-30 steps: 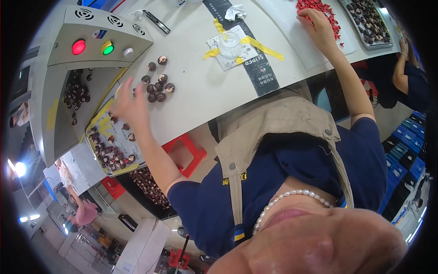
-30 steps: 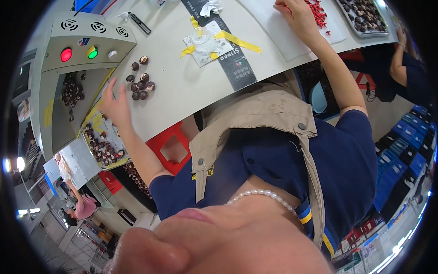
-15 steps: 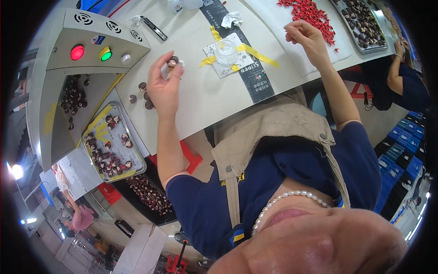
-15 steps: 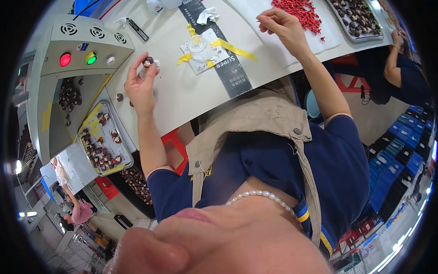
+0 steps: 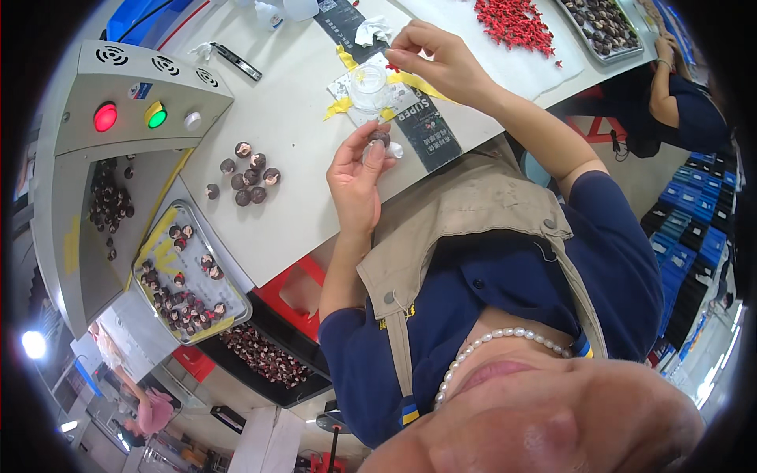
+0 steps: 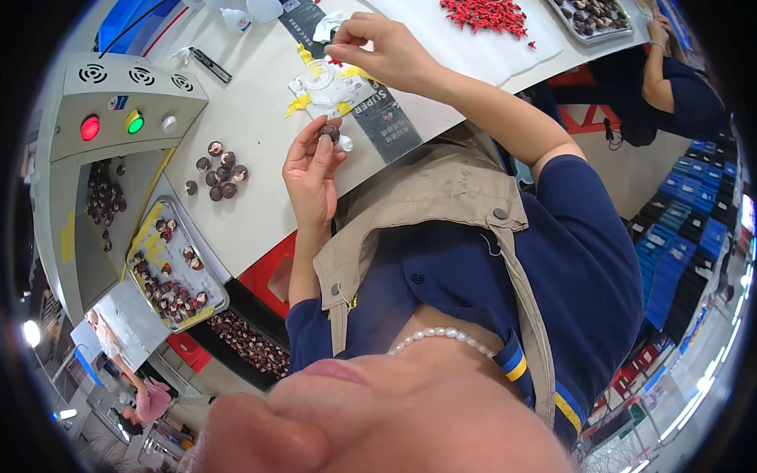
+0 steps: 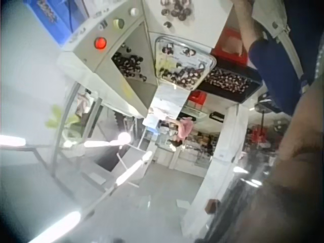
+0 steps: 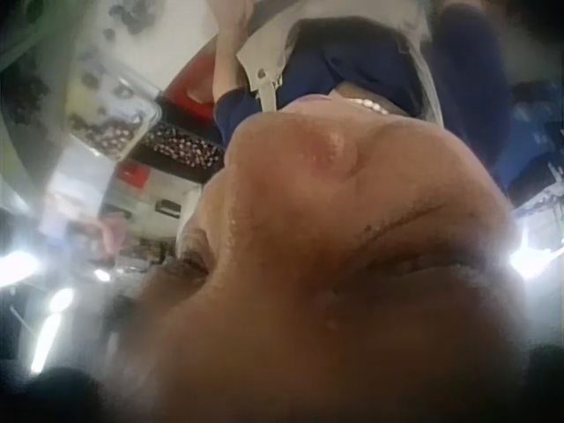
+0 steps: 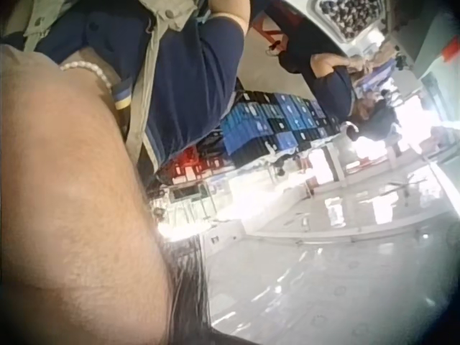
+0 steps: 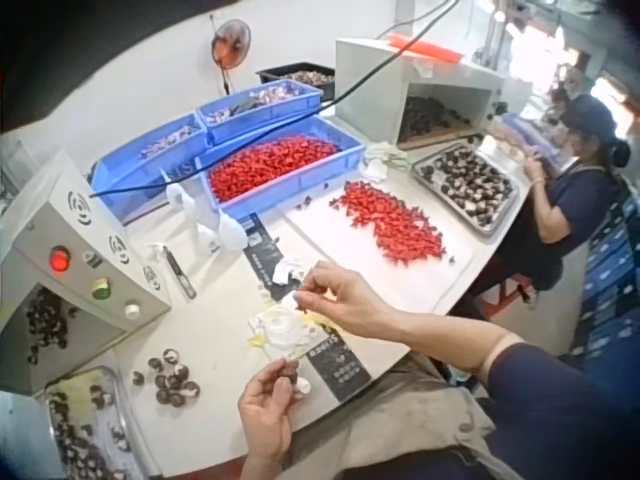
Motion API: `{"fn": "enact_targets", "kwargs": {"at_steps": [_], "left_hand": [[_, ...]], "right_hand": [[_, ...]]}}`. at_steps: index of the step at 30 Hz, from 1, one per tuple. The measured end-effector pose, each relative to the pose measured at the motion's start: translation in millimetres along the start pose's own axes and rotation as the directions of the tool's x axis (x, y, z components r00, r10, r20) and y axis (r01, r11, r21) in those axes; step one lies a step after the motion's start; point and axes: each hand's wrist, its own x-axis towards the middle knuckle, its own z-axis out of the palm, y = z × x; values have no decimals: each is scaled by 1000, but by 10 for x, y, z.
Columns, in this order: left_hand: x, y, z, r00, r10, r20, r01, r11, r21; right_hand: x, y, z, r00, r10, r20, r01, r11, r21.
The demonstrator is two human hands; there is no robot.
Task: The recorder is assembling small plastic components by inserting red pieces into brown circular bases and applying an adhesive.
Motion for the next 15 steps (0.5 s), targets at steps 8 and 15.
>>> {"fn": "enact_targets", "kwargs": {"at_steps": [8,15], "left_hand": [[-16,-14,-109,998,-2,56,4,999,-36],[-27,10,-154,999,-14,41,18,995,-96]], "right_hand": [[99,-119,164,981,-191,-24,176,938,-298],[236,-311,149,954,-296,43,285,853,-437]]}}
